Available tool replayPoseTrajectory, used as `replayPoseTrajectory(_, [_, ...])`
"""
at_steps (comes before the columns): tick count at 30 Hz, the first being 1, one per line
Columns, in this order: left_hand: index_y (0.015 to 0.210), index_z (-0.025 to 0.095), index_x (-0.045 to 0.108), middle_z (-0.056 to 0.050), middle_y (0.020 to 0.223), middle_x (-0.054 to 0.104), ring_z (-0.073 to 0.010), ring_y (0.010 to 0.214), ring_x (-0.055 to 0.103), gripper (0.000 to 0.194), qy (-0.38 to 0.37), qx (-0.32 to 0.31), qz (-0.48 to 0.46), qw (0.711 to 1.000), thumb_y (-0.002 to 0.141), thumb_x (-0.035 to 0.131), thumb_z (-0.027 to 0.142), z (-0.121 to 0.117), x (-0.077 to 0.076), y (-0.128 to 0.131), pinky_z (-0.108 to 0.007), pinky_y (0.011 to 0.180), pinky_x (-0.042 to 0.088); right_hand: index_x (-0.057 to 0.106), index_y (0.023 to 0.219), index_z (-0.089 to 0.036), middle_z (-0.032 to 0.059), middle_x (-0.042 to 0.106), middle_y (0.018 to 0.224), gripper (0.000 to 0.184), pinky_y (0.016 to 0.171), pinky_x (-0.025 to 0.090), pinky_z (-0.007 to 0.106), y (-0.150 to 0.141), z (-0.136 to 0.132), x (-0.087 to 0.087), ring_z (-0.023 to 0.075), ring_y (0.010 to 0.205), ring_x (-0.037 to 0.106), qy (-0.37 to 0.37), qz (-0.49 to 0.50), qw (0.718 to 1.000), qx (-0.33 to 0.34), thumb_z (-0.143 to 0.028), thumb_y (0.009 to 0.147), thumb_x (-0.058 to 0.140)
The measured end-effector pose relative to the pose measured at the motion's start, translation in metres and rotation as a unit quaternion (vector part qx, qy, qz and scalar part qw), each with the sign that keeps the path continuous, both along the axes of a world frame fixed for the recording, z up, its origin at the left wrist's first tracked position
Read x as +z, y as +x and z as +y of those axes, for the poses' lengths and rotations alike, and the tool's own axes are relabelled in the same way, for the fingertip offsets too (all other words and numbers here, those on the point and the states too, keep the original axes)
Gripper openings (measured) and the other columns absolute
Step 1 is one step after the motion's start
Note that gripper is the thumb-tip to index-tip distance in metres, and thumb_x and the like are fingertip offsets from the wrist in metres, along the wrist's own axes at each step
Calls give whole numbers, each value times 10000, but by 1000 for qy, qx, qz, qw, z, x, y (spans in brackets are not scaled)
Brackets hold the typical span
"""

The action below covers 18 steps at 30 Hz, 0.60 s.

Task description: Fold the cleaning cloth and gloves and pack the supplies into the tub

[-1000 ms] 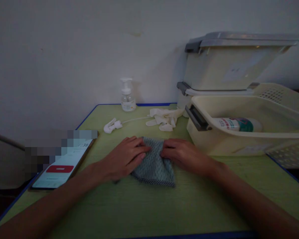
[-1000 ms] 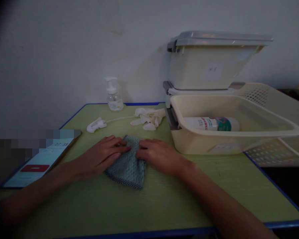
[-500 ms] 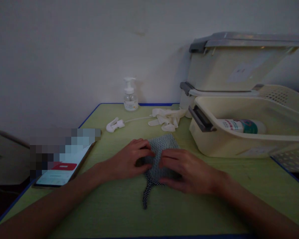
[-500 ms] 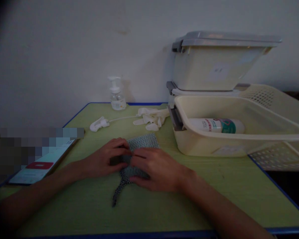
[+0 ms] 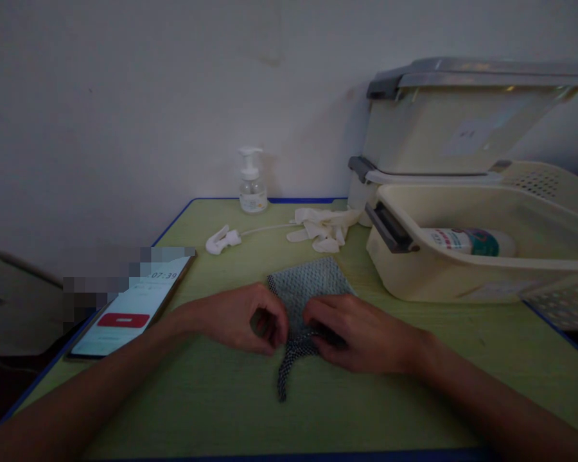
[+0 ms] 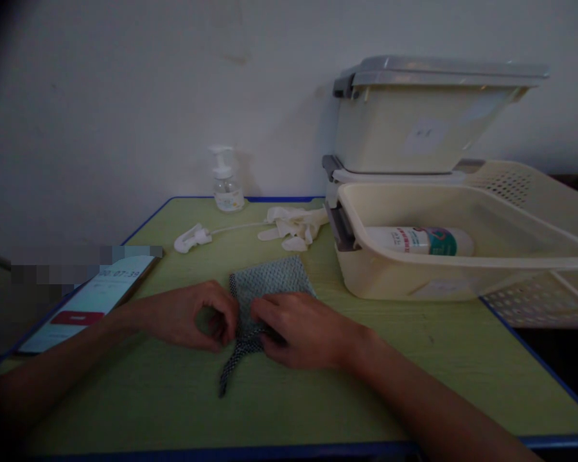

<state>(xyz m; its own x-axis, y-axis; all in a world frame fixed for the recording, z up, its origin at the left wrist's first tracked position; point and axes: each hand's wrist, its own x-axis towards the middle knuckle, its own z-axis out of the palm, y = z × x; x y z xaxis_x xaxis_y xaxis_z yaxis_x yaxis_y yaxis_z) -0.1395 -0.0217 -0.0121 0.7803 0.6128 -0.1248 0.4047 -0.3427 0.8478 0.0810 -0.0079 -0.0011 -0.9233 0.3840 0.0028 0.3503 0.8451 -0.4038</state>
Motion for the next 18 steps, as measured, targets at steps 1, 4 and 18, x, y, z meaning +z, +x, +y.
replayPoseTrajectory(1, [732, 133, 680, 1, 648, 608, -88, 578, 524, 62, 2, -8, -4, 1000, 676, 665, 154, 0, 0, 0, -175, 553, 421, 537, 857, -138, 33, 566, 766, 82, 621, 389, 243, -1, -1, 1, 138, 703, 532, 12, -10, 1000, 5, -182, 793, 513])
replayPoseTrajectory(4, [723, 142, 694, -1, 640, 594, -91, 571, 517, 53, 10, -33, -10, 999, 694, 658, 168, 1, -1, 0, -180, 552, 415, 553, 841, -144, 39, 567, 781, 136, 620, 383, 260, -3, -3, 3, 154, 717, 530, 52, -38, 998, 17, -270, 789, 555])
replayPoseTrajectory(18, [843, 156, 702, 25, 593, 599, -81, 519, 537, 194, -14, 1, 9, 1000, 650, 717, 174, -4, -5, 2, -152, 492, 415, 535, 876, -142, 35, 572, 763, 118, 611, 363, 251, 2, 0, 6, 142, 698, 530, 60, -24, 997, 47, -122, 772, 484])
